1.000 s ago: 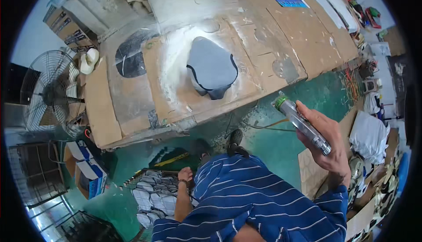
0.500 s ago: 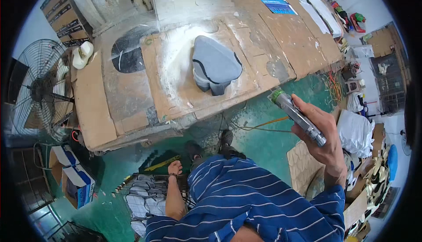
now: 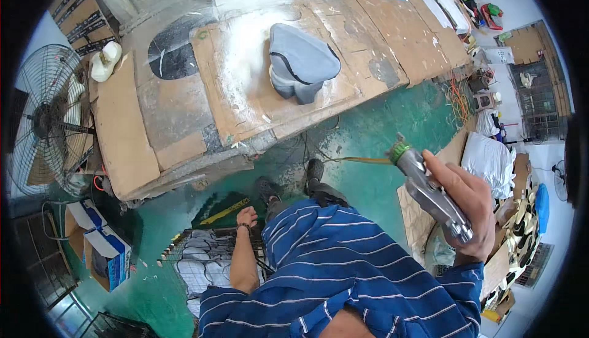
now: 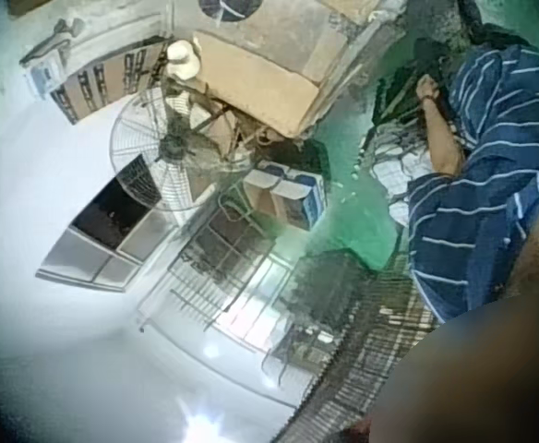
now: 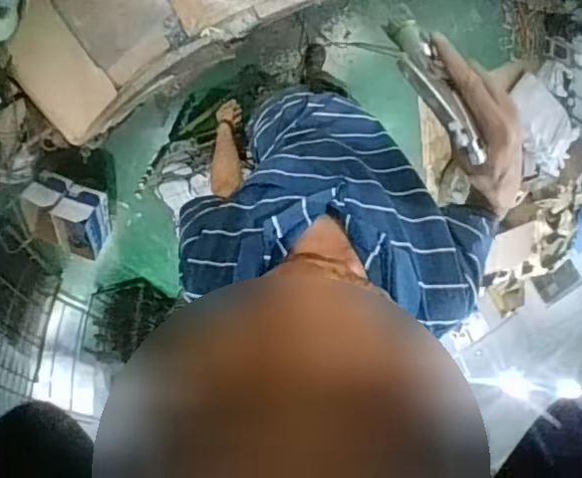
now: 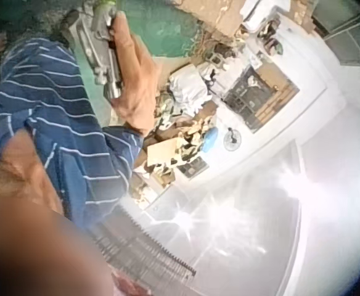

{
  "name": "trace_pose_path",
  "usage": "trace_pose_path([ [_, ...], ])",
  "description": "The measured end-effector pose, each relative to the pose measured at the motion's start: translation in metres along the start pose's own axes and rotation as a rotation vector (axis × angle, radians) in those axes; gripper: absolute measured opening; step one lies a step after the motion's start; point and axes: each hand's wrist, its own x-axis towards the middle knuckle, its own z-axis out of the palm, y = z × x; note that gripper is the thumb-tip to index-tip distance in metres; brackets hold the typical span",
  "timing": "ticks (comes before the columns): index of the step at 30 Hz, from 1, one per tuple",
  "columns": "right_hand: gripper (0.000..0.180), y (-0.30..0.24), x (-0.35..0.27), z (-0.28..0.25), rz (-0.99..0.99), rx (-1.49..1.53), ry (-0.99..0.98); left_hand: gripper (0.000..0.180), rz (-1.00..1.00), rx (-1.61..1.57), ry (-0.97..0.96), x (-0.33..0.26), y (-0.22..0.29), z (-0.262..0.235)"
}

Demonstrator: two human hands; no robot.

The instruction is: Spray adhesive onto grey fabric components and organize them on a rack in a factory setting.

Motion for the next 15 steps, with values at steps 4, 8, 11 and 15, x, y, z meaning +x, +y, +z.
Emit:
trace_pose_path([
  [4,0.068,0.004,-0.022,-0.002,0.021,-0.023,0.023,0.034,0.043,0.005,-0.004,-0.001,0.011,0.009],
  [8,0.067,0.039,-0.043,-0.007,-0.050,0.019,0.049,0.030,0.073,0.031,0.037,-0.008,0.021,0.022],
  [11,0.067,0.074,-0.062,-0.019,-0.035,0.059,-0.026,0.031,0.083,0.055,0.080,-0.014,0.021,0.038],
  [15,0.066,0.125,-0.079,-0.027,0.056,0.117,0.048,0.029,0.060,0.013,0.057,-0.028,0.021,0.067],
])
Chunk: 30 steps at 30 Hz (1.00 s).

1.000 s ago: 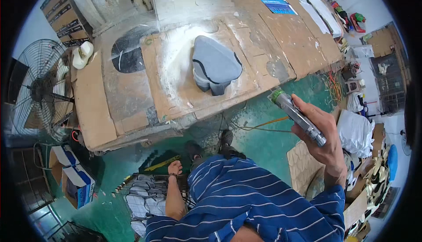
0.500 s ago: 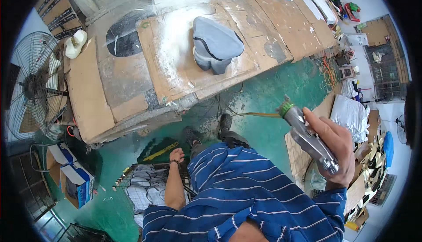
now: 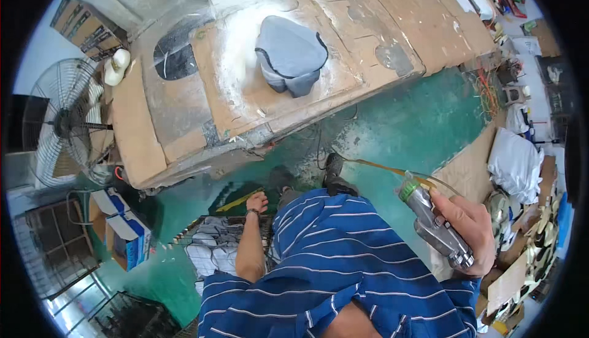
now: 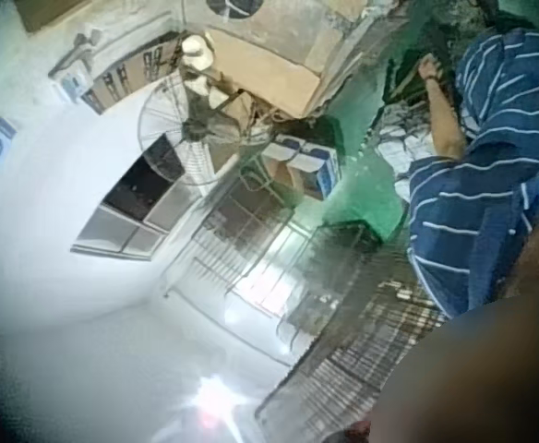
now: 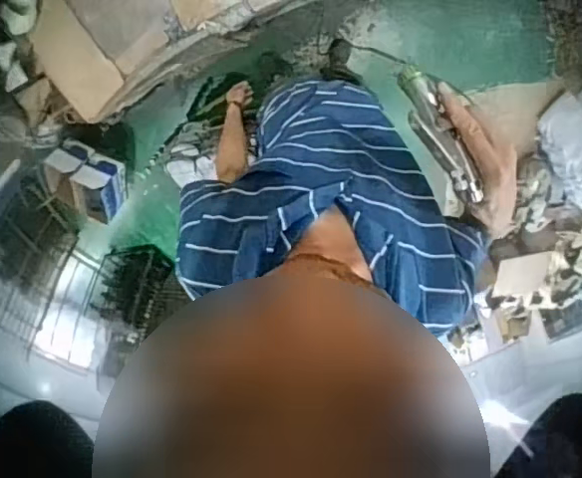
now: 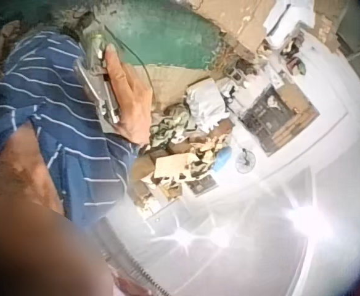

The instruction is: Spray adhesive onto grey fabric components and organize them on a rack in a factory setting.

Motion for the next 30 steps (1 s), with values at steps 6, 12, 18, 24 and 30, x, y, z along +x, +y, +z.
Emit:
trace_pose_path([
  [6,0.065,0.089,-0.017,-0.031,0.054,0.106,0.100,0.026,0.103,0.048,-0.005,-0.028,0.028,0.057],
  [12,0.061,0.178,-0.022,-0.052,0.112,0.295,0.141,0.023,0.104,0.102,0.059,-0.055,0.046,0.086],
  [18,0.066,0.234,-0.005,-0.068,0.026,0.349,0.189,0.025,0.124,0.085,0.124,-0.072,0.041,0.099],
  [24,0.065,0.240,0.037,-0.080,-0.030,0.388,0.159,0.022,0.070,0.069,0.136,-0.089,0.007,0.104],
  [30,0.068,0.218,0.076,-0.076,-0.102,0.363,0.148,0.009,-0.061,-0.065,0.019,-0.084,-0.002,0.103],
])
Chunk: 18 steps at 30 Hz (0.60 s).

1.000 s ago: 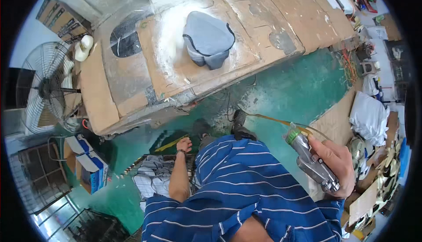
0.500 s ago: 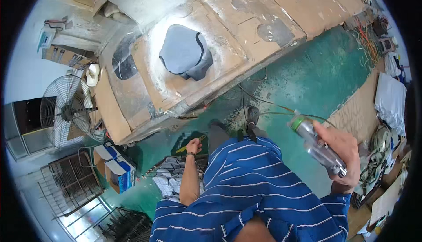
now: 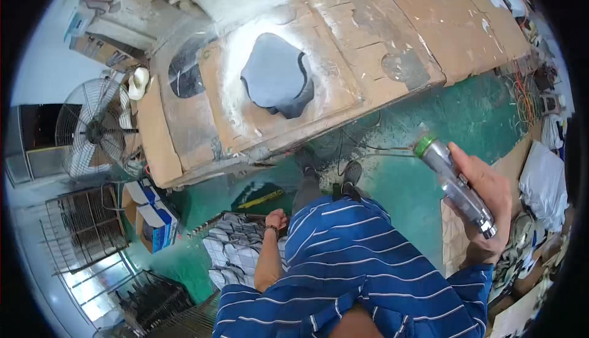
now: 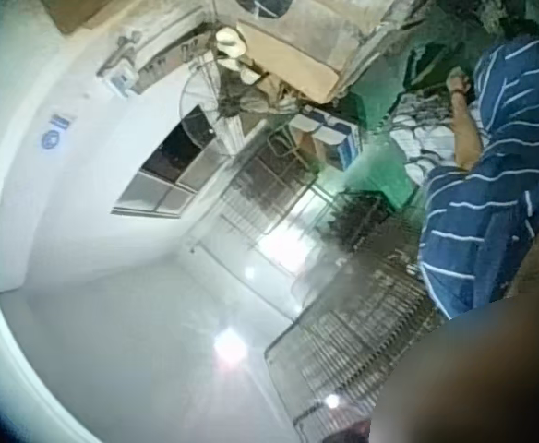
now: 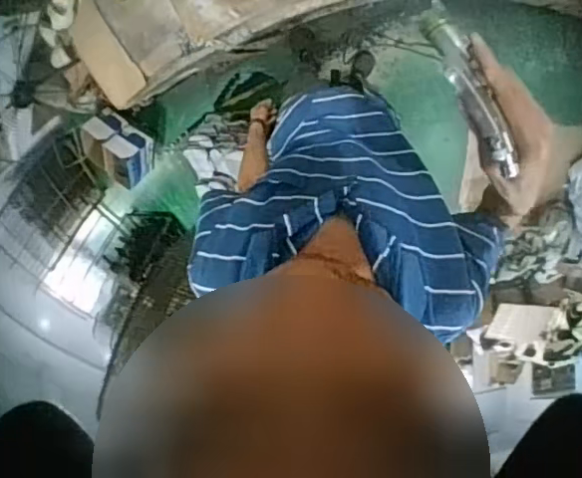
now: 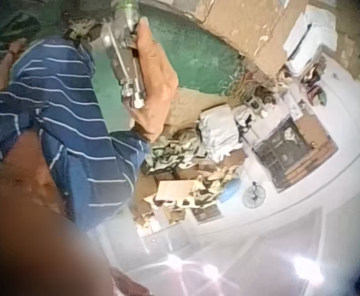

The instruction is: Spray adhesive onto grey fabric components and organize them on a rack in a factory setting.

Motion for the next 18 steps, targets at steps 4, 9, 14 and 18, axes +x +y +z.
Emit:
trace_pose_path([
  [4,0.068,-0.024,0.023,-0.001,0.035,-0.039,-0.131,0.009,-0.005,-0.081,0.022,0.019,-0.003,0.000],
  [9,0.061,-0.041,0.044,0.015,-0.011,-0.152,-0.191,0.013,0.008,-0.053,0.052,0.026,0.020,0.011],
  [14,0.066,-0.045,0.044,0.015,0.030,-0.139,-0.321,0.019,0.040,-0.063,0.028,0.035,0.027,0.003],
  [18,0.061,-0.040,0.049,0.029,-0.026,-0.147,-0.094,0.023,0.063,0.029,0.076,0.034,0.046,0.019],
])
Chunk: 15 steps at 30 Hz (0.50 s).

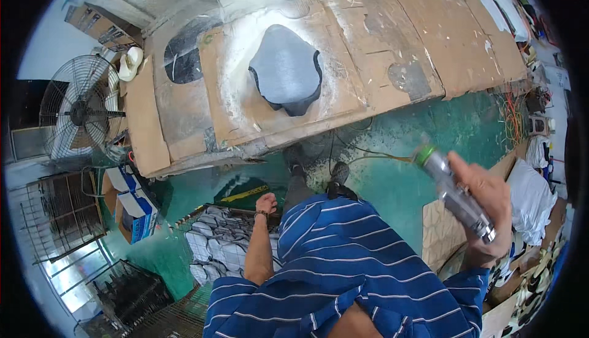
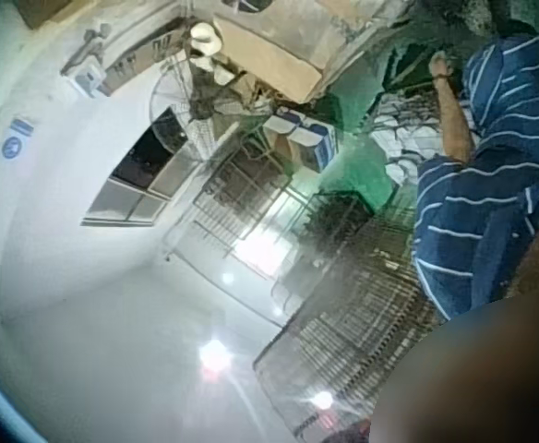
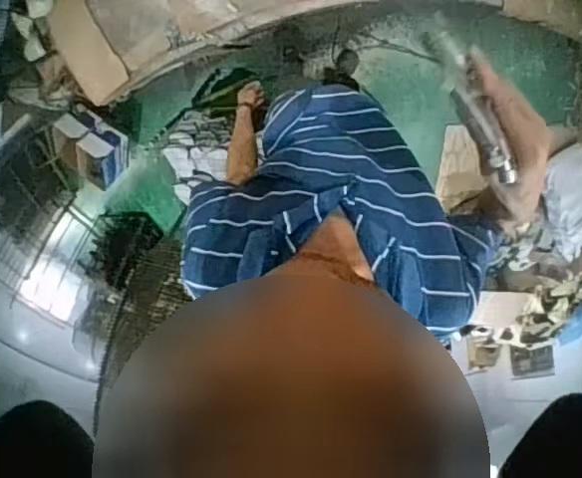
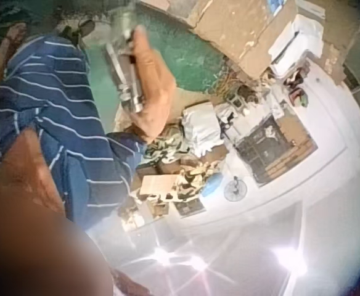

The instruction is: Spray adhesive onto grey fabric components and organize them on a rack in a factory setting.

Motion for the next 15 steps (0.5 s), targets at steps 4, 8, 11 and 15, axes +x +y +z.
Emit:
trace_pose_path([
  [4,0.059,-0.002,-0.005,-0.007,0.095,0.035,-0.035,0.019,0.067,-0.031,0.026,0.009,0.009,-0.009],
  [8,0.054,-0.005,-0.015,-0.006,0.020,0.038,-0.090,0.030,0.893,0.133,0.333,-0.005,0.055,0.001],
  [11,0.053,-0.005,-0.015,-0.006,0.063,-0.019,-0.001,0.031,0.949,0.012,0.281,-0.069,0.148,0.041],
  [15,0.059,0.018,-0.034,-0.024,0.021,-0.053,-0.039,0.036,1.264,0.226,0.372,-0.133,0.262,0.064],
])
